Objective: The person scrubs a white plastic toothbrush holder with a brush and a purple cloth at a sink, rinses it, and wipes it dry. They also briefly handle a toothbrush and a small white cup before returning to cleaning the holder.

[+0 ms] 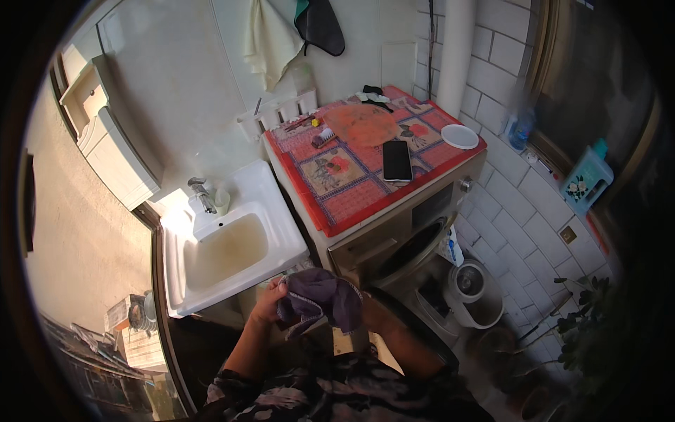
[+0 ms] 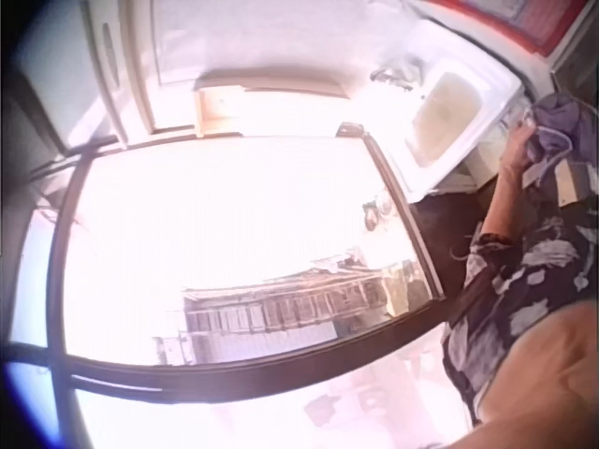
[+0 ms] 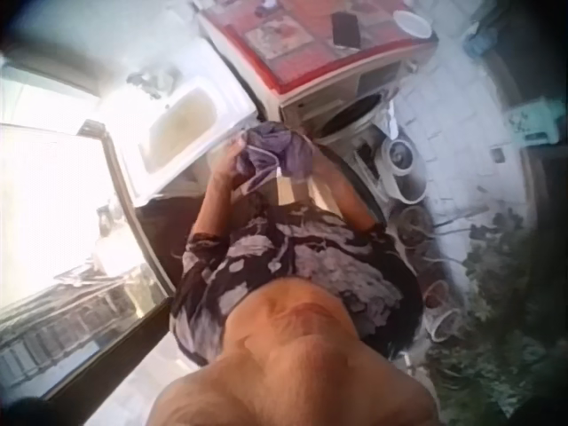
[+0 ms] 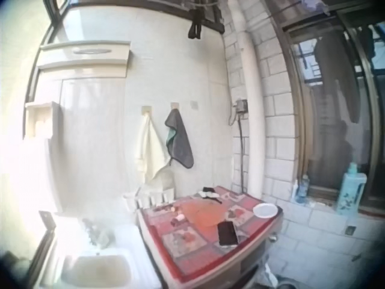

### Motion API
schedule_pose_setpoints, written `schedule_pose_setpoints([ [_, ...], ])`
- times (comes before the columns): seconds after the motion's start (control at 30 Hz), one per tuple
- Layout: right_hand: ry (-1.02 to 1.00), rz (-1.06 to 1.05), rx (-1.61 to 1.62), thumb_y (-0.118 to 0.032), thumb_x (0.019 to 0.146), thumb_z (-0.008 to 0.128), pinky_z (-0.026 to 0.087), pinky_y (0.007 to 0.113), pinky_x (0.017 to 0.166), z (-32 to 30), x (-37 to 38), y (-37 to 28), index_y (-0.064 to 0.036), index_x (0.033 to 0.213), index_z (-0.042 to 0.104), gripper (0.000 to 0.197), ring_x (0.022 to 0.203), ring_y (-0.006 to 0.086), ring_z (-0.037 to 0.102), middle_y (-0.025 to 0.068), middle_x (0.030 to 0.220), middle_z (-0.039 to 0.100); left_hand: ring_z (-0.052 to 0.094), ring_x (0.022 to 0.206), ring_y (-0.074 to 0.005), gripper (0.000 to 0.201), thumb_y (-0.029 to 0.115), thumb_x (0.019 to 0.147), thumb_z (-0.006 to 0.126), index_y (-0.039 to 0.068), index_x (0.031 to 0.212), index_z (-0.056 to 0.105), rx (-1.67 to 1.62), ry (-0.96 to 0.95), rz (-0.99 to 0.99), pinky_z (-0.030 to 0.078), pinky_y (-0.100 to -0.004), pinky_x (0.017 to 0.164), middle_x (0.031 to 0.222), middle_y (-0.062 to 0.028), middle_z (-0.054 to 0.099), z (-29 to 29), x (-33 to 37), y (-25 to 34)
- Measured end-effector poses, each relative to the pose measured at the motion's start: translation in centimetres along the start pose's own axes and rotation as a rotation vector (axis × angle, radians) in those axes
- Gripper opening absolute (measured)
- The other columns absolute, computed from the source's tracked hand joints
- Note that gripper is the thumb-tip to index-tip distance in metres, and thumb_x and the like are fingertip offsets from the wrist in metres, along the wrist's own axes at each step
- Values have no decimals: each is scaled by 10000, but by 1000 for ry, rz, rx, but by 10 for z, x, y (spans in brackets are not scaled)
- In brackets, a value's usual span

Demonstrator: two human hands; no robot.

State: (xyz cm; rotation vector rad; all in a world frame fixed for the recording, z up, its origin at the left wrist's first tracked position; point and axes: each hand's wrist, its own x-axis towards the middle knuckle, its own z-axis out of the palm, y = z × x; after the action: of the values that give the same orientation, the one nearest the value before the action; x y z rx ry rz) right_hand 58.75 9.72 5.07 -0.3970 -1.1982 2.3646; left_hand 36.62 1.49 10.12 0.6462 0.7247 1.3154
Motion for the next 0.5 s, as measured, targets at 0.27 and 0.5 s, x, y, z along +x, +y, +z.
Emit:
schedule_pose_setpoints([
  [0.27, 94, -40, -34, -134, 887, 565, 433, 296, 938, 1, 2, -20, -4, 1279, 494, 419, 1090, 147, 539, 58, 1203, 583, 635, 886, -192, 320, -3, 761, 559, -40, 1079, 571, -31, 94, 185, 505, -308, 838, 975, -105, 654, 11, 23, 14],
  [0.5, -130, -144, -739, -156, 868, 607, 453, 298, 869, 41, 28, -132, 7, 1273, 493, 451, 1033, 143, 565, 93, 1117, 611, 640, 915, -272, 399, 133, 739, 573, -61, 1086, 546, -206, 133, 455, 504, -378, 871, 1021, -176, 640, -22, 32, 59],
])
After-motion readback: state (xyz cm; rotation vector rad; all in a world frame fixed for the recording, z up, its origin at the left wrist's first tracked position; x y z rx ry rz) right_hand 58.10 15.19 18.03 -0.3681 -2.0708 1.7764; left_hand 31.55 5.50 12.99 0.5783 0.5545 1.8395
